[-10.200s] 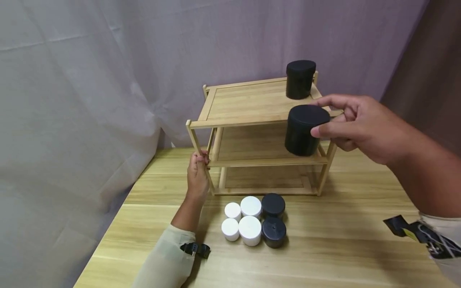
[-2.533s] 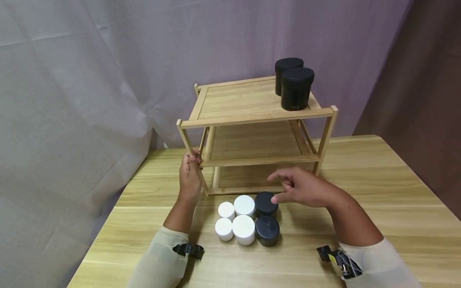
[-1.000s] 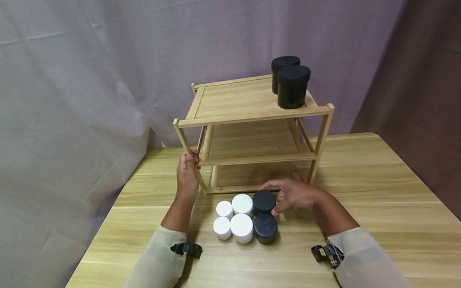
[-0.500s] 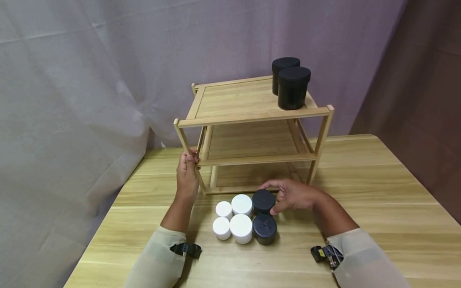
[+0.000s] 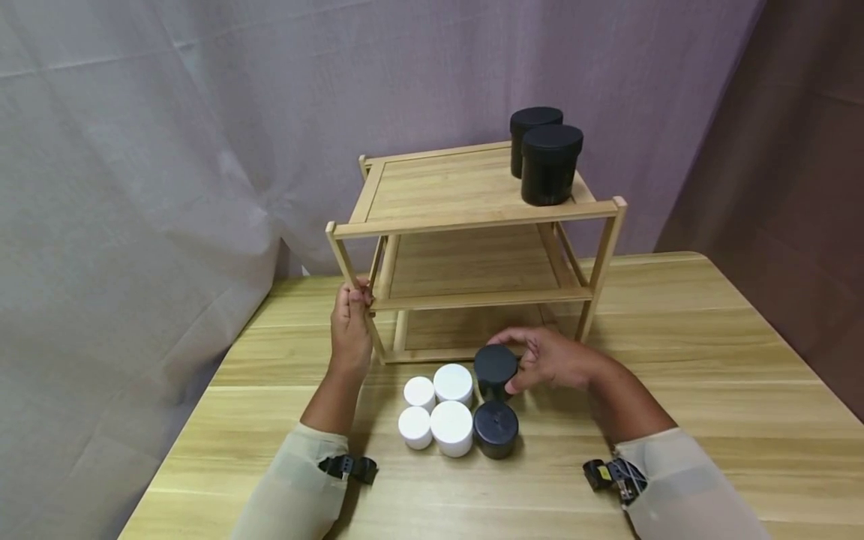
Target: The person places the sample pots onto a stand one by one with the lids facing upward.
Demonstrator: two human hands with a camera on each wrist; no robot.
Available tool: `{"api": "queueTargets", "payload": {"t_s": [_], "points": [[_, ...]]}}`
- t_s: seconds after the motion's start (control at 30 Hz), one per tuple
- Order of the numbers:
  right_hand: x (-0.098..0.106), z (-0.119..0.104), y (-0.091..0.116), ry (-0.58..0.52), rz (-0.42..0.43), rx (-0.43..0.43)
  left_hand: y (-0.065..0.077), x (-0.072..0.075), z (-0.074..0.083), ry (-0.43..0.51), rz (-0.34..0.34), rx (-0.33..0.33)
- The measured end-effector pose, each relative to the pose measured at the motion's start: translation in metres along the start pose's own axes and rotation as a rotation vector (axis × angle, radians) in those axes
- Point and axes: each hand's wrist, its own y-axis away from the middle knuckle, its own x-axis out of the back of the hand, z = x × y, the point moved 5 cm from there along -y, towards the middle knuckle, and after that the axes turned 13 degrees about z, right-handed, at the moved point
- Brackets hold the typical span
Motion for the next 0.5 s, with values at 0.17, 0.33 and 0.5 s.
{"api": "queueTargets", "payload": {"t_s": [0.17, 0.33, 0.5], "points": [[0.003, -0.004, 0.000, 0.018, 0.056, 0.030, 0.000, 0.000, -0.001, -0.004, -0.001, 0.004], [0.005, -0.010, 0.002, 0.034, 0.120, 0.070, 0.000, 0.000, 0.000, -0.006, -0.008, -0.001], [0.008, -0.015, 0.004, -0.003, 0.164, 0.104, 0.000, -0.001, 0.001, -0.009, -0.008, -0.004]]}}
